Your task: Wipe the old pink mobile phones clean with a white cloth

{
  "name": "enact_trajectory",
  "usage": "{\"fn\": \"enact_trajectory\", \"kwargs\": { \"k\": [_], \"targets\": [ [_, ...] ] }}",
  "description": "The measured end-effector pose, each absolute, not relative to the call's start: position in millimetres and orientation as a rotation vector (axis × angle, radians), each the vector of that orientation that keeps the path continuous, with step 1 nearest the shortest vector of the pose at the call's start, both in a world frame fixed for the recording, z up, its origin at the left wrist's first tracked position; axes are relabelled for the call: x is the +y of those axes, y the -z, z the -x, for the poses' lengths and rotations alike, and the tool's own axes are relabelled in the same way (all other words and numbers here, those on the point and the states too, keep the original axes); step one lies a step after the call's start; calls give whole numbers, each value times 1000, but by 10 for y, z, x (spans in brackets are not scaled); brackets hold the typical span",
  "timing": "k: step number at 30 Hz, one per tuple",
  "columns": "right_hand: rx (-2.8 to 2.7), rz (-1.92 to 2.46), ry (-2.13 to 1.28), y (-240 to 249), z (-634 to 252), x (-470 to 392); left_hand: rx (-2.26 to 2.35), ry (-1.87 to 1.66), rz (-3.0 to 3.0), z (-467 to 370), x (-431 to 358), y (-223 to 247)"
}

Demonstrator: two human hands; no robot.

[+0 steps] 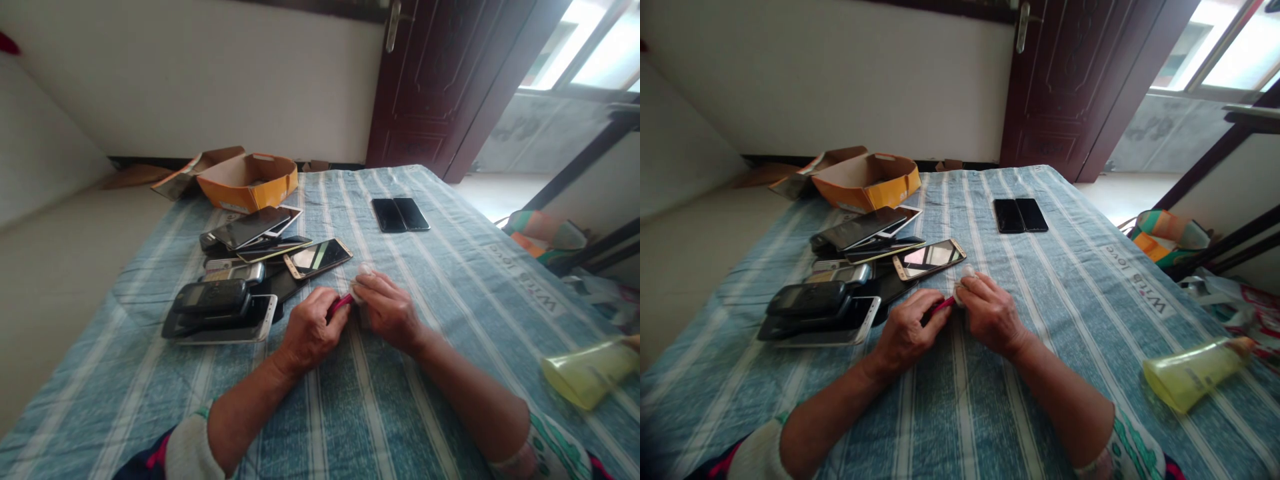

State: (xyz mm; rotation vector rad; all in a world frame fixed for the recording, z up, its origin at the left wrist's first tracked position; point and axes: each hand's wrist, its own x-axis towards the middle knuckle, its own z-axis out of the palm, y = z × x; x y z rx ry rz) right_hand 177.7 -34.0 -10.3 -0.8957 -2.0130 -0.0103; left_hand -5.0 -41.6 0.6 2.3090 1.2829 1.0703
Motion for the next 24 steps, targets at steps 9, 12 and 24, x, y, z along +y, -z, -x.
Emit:
{"fn": "enact_trajectory", "kwargs": {
  "k": [9, 12, 24],
  "targets": [
    [-1814, 1049, -84, 197, -1941, -217, 1189, -1097, -2335, 58, -415, -13],
    [-1784, 1084, -148, 207, -1936, -222, 1170, -1102, -2348, 52, -417, -17],
    [-1736, 1144, -285, 204, -1973, -202, 1157, -1054, -2347, 41, -423, -10]
  ]
}}
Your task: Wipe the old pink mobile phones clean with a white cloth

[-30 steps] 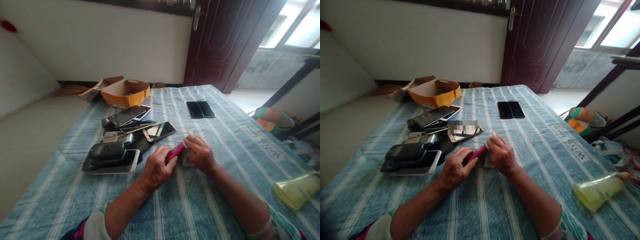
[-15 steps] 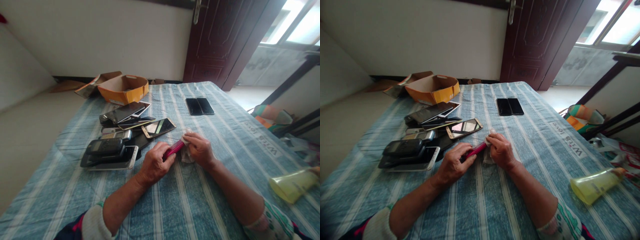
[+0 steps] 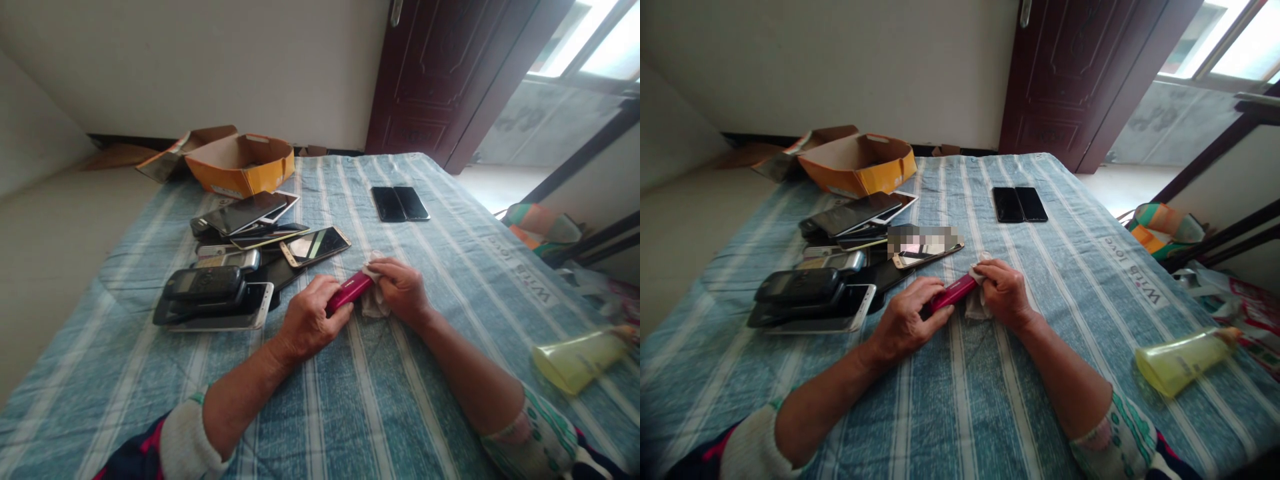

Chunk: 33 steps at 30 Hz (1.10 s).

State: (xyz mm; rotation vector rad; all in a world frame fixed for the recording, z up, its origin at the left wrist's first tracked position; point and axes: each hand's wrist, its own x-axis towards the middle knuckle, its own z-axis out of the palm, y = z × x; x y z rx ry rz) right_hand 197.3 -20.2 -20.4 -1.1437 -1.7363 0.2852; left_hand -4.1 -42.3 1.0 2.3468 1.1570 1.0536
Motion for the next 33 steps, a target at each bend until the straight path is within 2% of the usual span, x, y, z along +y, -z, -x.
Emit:
{"fn": "enact_trajectory", "kwargs": {
  "k": [33],
  "targets": [
    [-1710, 1197, -420, 180, -2017, -194, 1132, -1037, -2376, 38, -425, 7]
  ]
}}
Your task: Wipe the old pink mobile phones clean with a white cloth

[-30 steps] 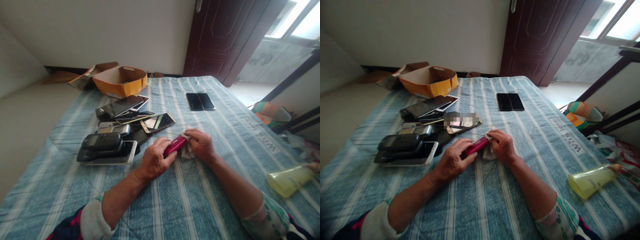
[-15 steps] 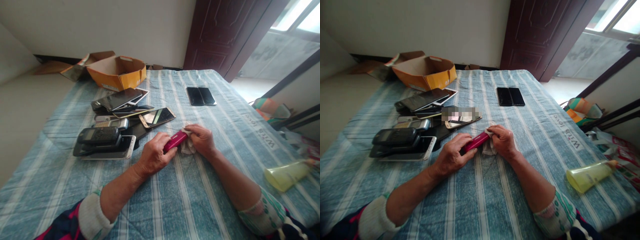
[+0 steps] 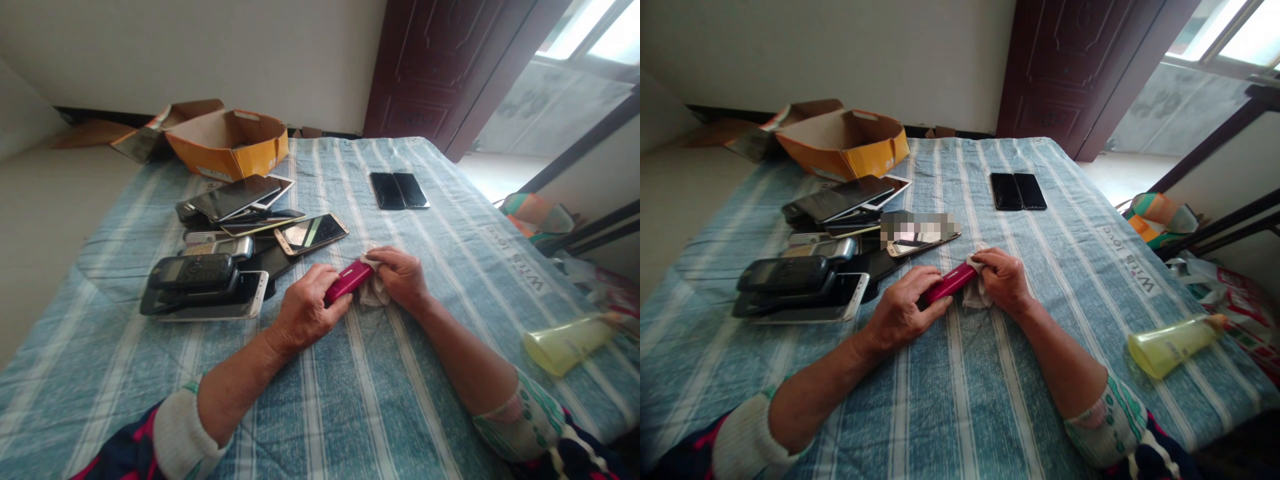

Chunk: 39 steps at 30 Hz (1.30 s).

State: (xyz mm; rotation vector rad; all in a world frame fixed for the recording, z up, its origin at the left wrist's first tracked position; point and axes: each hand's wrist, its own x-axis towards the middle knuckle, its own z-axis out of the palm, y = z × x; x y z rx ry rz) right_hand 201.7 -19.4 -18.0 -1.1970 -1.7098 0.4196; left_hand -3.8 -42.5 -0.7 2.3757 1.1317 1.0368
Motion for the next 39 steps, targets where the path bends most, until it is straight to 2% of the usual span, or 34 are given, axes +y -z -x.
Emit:
{"fn": "enact_trajectory", "kwargs": {
  "k": [39],
  "targets": [
    [-1488, 1163, -503, 65, -2035, -187, 1141, -1004, -2395, 33, -431, -5]
  ]
}}
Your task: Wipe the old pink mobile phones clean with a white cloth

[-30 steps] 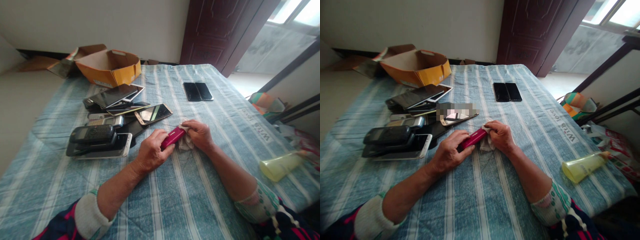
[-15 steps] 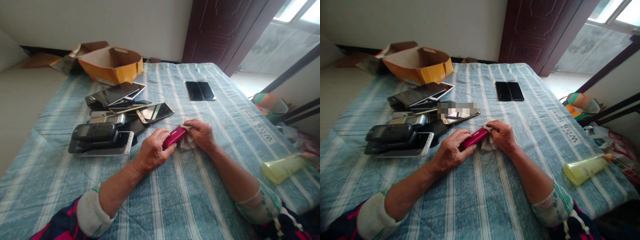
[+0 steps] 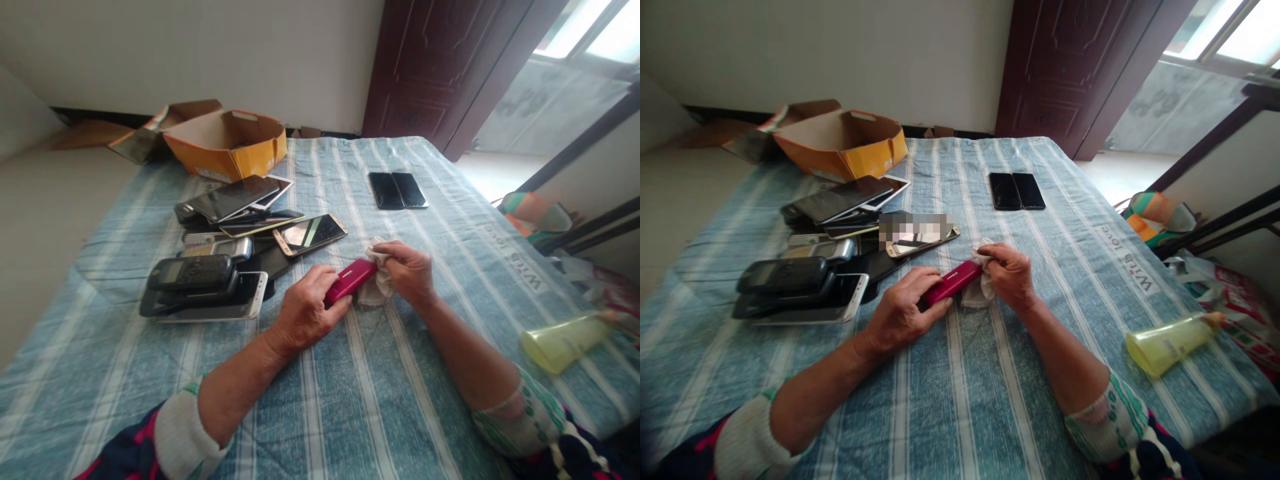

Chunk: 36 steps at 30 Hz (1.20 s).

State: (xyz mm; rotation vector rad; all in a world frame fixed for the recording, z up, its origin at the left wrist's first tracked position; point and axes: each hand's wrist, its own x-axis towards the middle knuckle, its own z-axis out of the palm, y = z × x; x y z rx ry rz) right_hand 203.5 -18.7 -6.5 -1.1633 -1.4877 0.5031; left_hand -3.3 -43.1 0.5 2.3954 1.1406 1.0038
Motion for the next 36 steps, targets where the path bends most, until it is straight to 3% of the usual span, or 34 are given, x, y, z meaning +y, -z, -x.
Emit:
{"fn": "enact_trajectory", "kwargs": {
  "k": [36],
  "targets": [
    [-1645, 1098, -600, -59, -2009, -226, 1160, -940, -2466, 11, -400, -15]
  ]
}}
